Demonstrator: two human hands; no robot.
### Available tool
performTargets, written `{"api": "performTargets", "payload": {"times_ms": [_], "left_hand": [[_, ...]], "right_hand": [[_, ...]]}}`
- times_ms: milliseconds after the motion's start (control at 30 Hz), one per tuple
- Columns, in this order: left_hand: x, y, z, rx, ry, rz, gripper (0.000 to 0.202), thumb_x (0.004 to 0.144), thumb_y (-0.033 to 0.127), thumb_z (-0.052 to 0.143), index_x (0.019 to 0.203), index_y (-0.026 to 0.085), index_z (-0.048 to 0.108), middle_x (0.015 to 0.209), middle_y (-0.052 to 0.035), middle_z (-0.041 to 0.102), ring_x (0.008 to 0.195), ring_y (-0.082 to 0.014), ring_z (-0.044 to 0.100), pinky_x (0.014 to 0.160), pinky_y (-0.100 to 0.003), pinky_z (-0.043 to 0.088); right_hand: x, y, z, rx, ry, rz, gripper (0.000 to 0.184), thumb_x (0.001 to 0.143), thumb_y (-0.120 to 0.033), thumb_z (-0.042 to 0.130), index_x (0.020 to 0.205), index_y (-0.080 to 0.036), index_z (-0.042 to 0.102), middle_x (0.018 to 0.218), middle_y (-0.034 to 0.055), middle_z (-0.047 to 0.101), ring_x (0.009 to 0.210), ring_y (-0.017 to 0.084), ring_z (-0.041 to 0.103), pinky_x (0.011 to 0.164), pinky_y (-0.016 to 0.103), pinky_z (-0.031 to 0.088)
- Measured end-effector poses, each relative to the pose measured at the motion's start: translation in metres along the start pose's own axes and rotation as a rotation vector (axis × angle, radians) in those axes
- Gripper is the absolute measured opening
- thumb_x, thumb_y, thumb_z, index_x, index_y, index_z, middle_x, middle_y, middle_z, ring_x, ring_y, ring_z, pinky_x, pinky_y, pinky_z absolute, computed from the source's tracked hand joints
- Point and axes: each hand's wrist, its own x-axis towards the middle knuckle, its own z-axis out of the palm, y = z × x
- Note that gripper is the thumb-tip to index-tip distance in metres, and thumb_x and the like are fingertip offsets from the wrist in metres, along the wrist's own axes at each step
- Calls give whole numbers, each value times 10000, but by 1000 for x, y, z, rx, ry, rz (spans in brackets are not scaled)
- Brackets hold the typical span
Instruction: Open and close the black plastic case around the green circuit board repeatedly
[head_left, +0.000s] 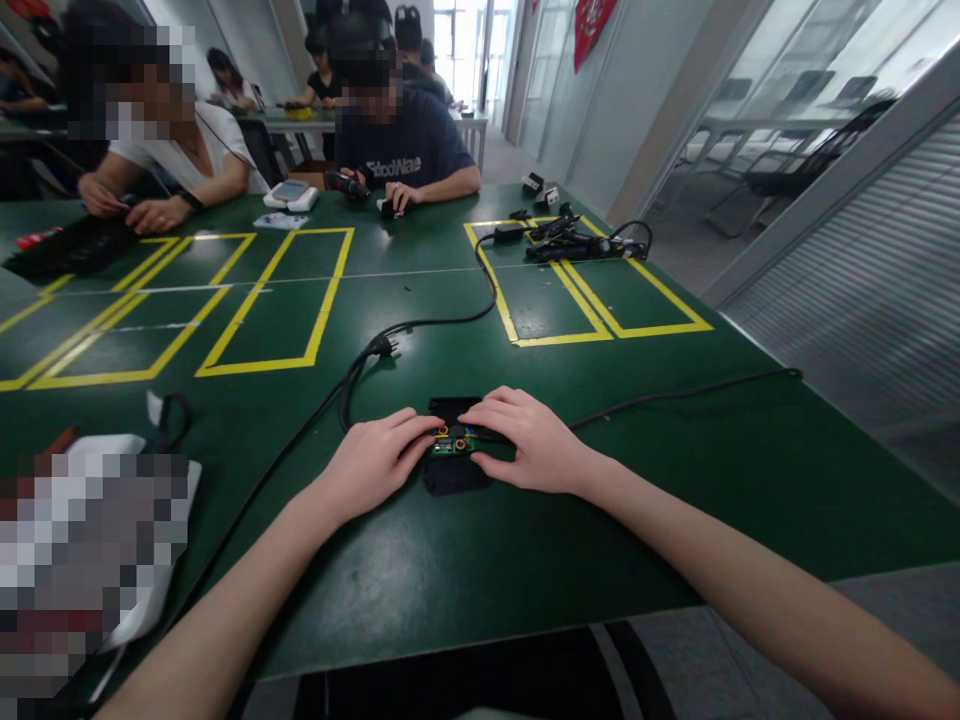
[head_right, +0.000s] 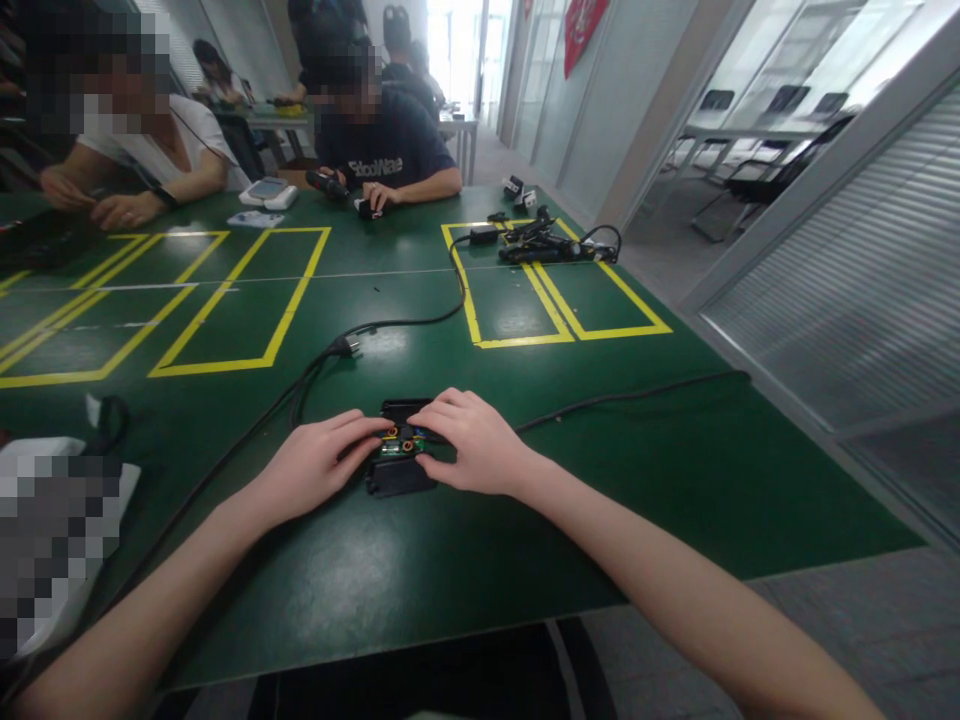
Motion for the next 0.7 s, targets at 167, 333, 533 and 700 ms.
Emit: {"api": "performTargets", "payload": {"times_ms": [167,333,533,700], "left_hand": [[1,-1,3,-2,20,-22,289,1059,294,479,1242,220,690,1015,-39,734,838,-179,722,732,-270,556],[1,0,-1,-116,94,1,305,1065,321,471,1260,195,670,1057,-60,741,869,-185,719,771,-284,561],[3,1,-6,-212,129,-18,252,1037,327,521,1045,173,721,922,-51,726,794,-172,693,736,-271,552],[3,3,-9,-253,149,-17,227,1001,273,526,972,165,724,880,-48,727,772,-160,687,705,-254,547]], "right_hand": [[1,-3,3,2,2,11,407,904,-223,657,1307,-171,628,1192,129,728,1103,298,622,916,473,537],[0,4,-4,12,96,-27,196,931,-230,643,1123,-195,662,1094,116,709,992,256,638,842,413,547],[-5,19,-16,-16,-19,0,85,969,-255,621,961,-181,663,873,64,693,815,202,637,713,318,499],[-6,18,-17,20,-38,2,169,1026,-260,548,970,-176,683,882,67,721,771,177,671,684,286,494]]}}
